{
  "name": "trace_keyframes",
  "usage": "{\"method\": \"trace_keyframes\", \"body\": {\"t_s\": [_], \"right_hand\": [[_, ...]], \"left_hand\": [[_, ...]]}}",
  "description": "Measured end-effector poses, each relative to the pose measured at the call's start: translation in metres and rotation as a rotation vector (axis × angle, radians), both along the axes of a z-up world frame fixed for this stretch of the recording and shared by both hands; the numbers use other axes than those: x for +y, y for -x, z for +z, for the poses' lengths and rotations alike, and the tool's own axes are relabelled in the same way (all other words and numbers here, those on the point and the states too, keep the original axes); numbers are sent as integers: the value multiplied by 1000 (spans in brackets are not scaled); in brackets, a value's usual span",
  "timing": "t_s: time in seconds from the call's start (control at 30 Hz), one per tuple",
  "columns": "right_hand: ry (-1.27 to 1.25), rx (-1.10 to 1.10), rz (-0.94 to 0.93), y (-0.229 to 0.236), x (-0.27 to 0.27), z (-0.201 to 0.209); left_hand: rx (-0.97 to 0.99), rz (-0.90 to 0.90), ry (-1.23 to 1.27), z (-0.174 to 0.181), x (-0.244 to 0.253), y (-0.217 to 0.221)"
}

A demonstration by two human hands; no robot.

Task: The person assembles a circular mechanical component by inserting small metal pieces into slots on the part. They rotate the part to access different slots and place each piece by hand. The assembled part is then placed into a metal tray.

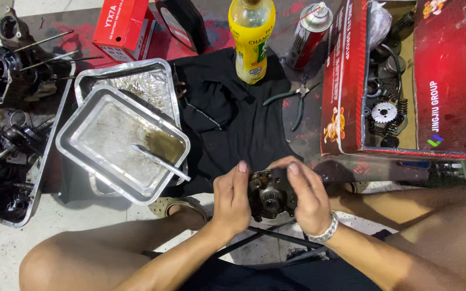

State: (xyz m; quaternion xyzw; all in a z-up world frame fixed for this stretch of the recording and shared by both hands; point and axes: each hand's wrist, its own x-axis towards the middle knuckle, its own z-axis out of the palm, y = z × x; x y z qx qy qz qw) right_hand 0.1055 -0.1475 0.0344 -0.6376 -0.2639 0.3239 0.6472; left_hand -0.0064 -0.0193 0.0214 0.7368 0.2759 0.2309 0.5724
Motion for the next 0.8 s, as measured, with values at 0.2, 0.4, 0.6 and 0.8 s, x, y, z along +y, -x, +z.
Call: {"method": "trace_keyframes", "body": {"t_s": [0.2,0.4,0.6,0.8], "right_hand": [[-109,688,206,-19,-5,-11],[204,51,55,-3,-13,-20],[249,30,152,-2,-13,-31],[352,992,-94,-13,8,-32]], "left_hand": [[-218,-170,-282,19,13,6],[-322,-256,-430,24,11,7],[-187,-254,-349,7,4,14],[267,-193,547,-22,29,5]]}}
